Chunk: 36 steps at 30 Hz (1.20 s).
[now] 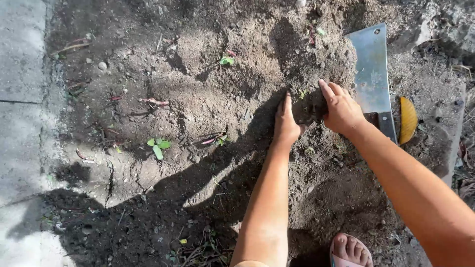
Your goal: Planting sweet potato vine cuttings into the soil using a large knife as a digging tool.
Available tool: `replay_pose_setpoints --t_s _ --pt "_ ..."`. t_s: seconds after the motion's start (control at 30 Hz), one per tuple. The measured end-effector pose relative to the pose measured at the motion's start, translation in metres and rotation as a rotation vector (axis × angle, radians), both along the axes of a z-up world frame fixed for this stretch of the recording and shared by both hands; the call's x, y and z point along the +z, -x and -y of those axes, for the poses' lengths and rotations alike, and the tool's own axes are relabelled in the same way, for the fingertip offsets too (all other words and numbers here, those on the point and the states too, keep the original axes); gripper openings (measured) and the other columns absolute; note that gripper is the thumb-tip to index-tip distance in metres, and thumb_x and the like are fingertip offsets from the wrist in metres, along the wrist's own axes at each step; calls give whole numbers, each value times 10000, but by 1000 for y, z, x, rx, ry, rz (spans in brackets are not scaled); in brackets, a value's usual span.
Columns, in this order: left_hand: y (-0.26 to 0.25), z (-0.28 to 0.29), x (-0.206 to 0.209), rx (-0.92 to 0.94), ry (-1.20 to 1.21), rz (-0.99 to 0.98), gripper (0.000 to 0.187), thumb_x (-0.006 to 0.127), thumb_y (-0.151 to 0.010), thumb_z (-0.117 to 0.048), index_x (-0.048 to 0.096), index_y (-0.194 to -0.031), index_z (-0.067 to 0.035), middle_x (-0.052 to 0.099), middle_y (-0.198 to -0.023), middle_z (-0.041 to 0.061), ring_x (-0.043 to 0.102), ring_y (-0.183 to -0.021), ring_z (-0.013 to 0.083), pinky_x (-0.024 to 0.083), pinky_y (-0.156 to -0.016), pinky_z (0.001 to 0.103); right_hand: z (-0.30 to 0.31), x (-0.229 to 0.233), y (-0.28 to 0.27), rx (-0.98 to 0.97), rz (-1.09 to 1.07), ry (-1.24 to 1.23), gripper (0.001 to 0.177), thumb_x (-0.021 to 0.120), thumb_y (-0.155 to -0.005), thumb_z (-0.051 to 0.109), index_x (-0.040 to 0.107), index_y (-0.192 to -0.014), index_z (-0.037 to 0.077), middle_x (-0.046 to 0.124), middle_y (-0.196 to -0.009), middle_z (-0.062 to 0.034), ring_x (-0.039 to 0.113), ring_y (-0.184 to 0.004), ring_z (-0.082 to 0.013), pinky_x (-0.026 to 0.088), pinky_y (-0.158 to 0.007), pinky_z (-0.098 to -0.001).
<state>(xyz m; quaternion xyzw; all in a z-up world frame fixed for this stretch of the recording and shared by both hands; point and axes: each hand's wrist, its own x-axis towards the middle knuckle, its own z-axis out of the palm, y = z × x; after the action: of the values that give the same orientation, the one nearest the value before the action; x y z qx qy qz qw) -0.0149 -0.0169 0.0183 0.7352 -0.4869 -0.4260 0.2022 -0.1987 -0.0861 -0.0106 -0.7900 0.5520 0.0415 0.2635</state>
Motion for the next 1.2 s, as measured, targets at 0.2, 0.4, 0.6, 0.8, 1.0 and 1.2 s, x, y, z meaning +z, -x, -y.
replay_pose_setpoints --t_s 0.2,0.4,0.6,0.8,1.0,1.2 --pt "4 -13 -16 -16 -101 30 1235 832 -755 133 190 -1793 -55 482 -1567 409 618 -1391 563 629 -1070 603 -63 -12 -7 -199 -68 -145 1143 845 -871 234 213 -1820 145 501 -1642 -176 598 -1447 -435 634 -1060 -650" --pt "25 -53 37 -105 -305 1 1396 780 -809 209 -128 -1760 -261 169 -1667 342 600 -1088 413 574 -815 493 -117 118 0 -352 273 7 936 737 -924 12 415 -1791 158 497 -1566 -260 609 -1384 -560 603 -1033 -666" --pt "45 -123 55 -236 -596 -29 1349 551 -893 395 40 -1789 -475 -358 -1847 92 -169 -1684 478 593 -1129 443 -128 55 99 -356 -361 174 914 808 -930 331 402 -1723 128 600 -1370 -291 610 -1228 -473 563 -978 -582" --pt "33 -172 47 -16 -629 -179 868 541 -1160 84 78 -1818 -241 -239 -1880 16 172 -1702 374 498 -583 359 -136 90 87 -361 -443 61 753 823 -983 247 436 -1619 138 626 -1341 -255 679 -1110 -373 704 -824 -512" --pt "1 -191 59 -1036 -593 534 775 848 -915 -86 533 -1619 -161 138 -1836 297 217 -1637 611 512 -1143 784 -128 153 98 -485 -300 -201 1434 846 -939 295 -279 -1828 312 784 -1303 -272 808 -1059 -483 673 -865 -613" --pt "-126 -213 219 -1070 -609 435 966 641 -1002 125 329 -1765 -379 70 -1896 76 127 -1702 445 281 -1372 564 -158 164 194 -391 -223 -82 417 816 -876 381 815 -1214 138 826 -996 -178 791 -885 -391 554 -734 -496"
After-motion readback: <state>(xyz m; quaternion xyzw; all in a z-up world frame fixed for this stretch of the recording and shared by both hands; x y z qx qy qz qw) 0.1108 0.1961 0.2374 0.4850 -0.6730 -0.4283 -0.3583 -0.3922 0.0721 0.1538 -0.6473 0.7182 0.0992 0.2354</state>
